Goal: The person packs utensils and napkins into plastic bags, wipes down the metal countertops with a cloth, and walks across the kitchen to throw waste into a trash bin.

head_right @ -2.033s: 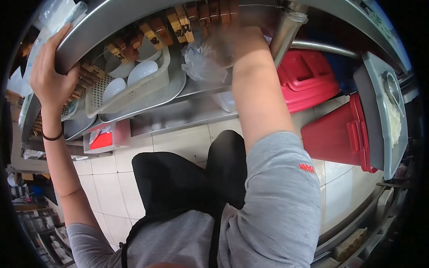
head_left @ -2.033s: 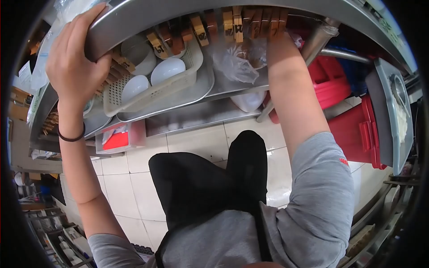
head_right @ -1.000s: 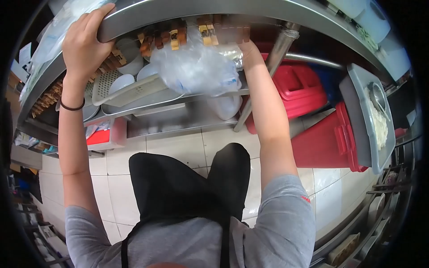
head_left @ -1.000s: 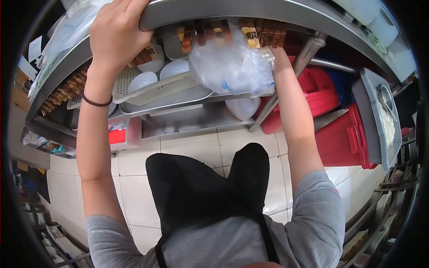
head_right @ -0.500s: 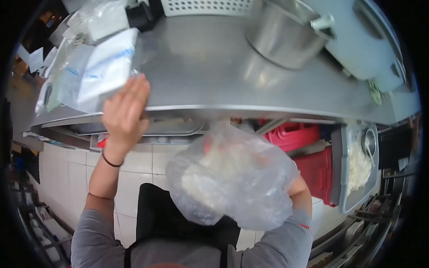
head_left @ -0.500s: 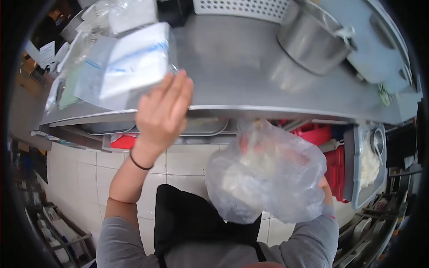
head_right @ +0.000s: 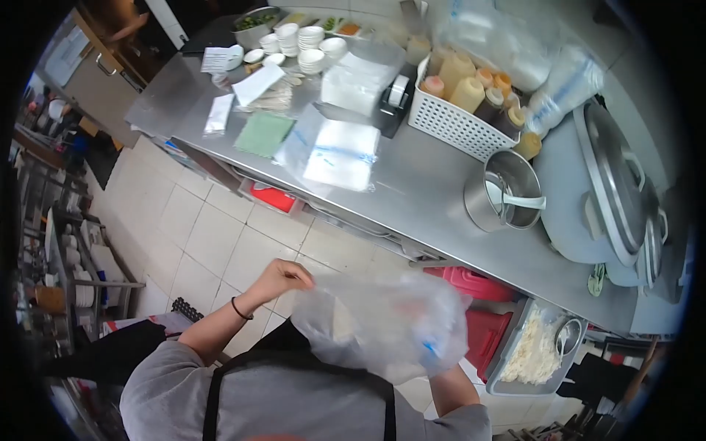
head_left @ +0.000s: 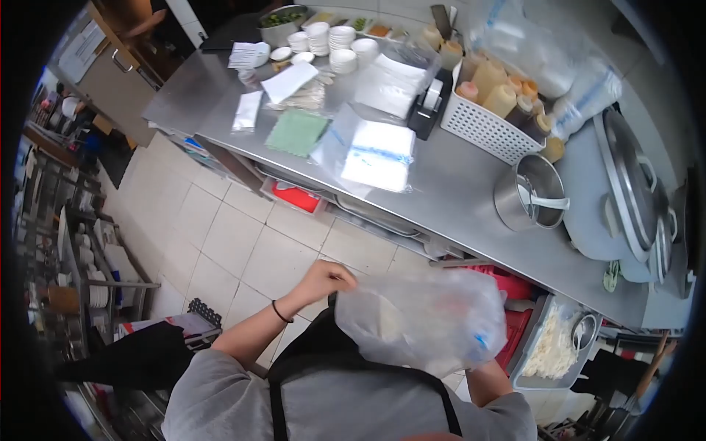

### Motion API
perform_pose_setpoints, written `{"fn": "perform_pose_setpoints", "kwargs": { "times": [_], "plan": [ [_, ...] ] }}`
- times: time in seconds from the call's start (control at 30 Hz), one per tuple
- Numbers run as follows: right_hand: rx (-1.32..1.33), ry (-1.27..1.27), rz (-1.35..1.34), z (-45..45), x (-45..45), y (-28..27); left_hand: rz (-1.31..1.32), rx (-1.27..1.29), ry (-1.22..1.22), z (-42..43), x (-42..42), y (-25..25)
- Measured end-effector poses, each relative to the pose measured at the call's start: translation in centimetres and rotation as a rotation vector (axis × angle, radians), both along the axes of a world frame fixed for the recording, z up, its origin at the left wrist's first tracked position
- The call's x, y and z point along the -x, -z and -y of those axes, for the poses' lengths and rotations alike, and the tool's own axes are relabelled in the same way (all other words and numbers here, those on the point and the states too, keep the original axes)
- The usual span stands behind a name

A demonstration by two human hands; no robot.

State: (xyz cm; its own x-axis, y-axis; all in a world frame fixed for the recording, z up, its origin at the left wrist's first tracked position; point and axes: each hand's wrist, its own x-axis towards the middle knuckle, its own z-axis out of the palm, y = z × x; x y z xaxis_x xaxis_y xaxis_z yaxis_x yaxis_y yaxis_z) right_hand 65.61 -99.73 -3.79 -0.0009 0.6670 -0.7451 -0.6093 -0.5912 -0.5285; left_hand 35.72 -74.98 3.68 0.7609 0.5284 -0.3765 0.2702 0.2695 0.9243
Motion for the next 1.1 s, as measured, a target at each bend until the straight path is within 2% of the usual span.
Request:
{"fn": "perform_pose_setpoints", "kwargs": {
  "times": [0.07,0.1,0.17,0.23,0.3,0.37,0.47,0.57,0.63,0.7,0.77,0.8,0.83,0.87,0.93,0.97,1.03,1.07,1.1],
  "plan": [
    [0.005,0.054,-0.189,-2.8,0.3,-2.2,-0.156,-0.169,-0.156,-0.7,4.4,-1.4],
    [-0.022,0.101,-0.227,-4.9,0.7,-3.3,-0.137,-0.135,-0.3,-0.6,7.1,-1.4],
    [-0.167,0.238,-0.182,-9.1,2.5,-5.8,-0.112,-0.129,-0.557,-0.1,13.0,-2.6],
    [-0.419,0.409,-0.044,-13.6,5.4,-8.9,-0.107,-0.169,-0.796,0.6,18.8,-3.6],
    [-0.499,0.499,-0.048,-18.4,7.2,-11.6,-0.075,-0.229,-0.999,1.4,24.9,-4.3],
    [-0.632,0.477,-0.048,-23.9,8.5,-12.9,-0.017,-0.256,-1.159,1.9,27.9,-6.3],
    [-0.706,0.472,-0.025,-33.6,9.5,-13.0,0.077,-0.221,-1.256,1.8,30.6,-7.2],
    [-0.728,0.532,-0.037,-43.1,10.3,-11.8,0.12,-0.205,-1.242,0.2,31.5,-5.8],
    [-0.702,0.561,-0.063,-45.2,12.0,-11.5,0.137,-0.155,-1.236,-1.2,31.1,-5.0],
    [-0.455,0.355,0.146,-45.0,15.8,-12.1,0.146,-0.096,-1.198,-2.6,29.8,-5.0],
    [-0.644,0.055,0.325,-42.0,22.5,-13.9,0.179,-0.028,-1.12,-4.7,28.2,-5.6],
    [-0.697,-0.533,0.806,-41.5,25.1,-13.9,0.208,0.008,-1.077,-5.7,27.1,-6.1],
    [-1.191,-0.631,0.682,-40.6,28.8,-12.8,0.232,0.058,-0.999,-7.0,26.3,-6.5],
    [-1.282,-0.863,0.944,-38.7,31.6,-13.8,0.226,0.068,-0.997,-8.2,25.6,-7.2],
    [-1.374,-1.106,1.034,-38.0,35.7,-16.0,0.549,0.177,-0.764,-10.5,24.2,-9.6],
    [-1.365,-1.103,1.029,-39.0,37.2,-14.6,0.683,0.221,-0.718,-11.5,23.6,-12.2],
    [-1.377,-1.006,0.985,-41.6,39.0,-10.8,0.877,0.125,-0.625,-14.5,25.1,-13.9],
    [-1.37,-1.004,0.982,-42.9,38.7,-10.8,0.882,0.031,-0.709,-16.0,25.9,-15.1],
    [-1.249,-1.008,0.748,-44.5,38.0,-11.2,0.884,-0.061,-0.796,-17.1,26.6,-16.0]
  ]
}}
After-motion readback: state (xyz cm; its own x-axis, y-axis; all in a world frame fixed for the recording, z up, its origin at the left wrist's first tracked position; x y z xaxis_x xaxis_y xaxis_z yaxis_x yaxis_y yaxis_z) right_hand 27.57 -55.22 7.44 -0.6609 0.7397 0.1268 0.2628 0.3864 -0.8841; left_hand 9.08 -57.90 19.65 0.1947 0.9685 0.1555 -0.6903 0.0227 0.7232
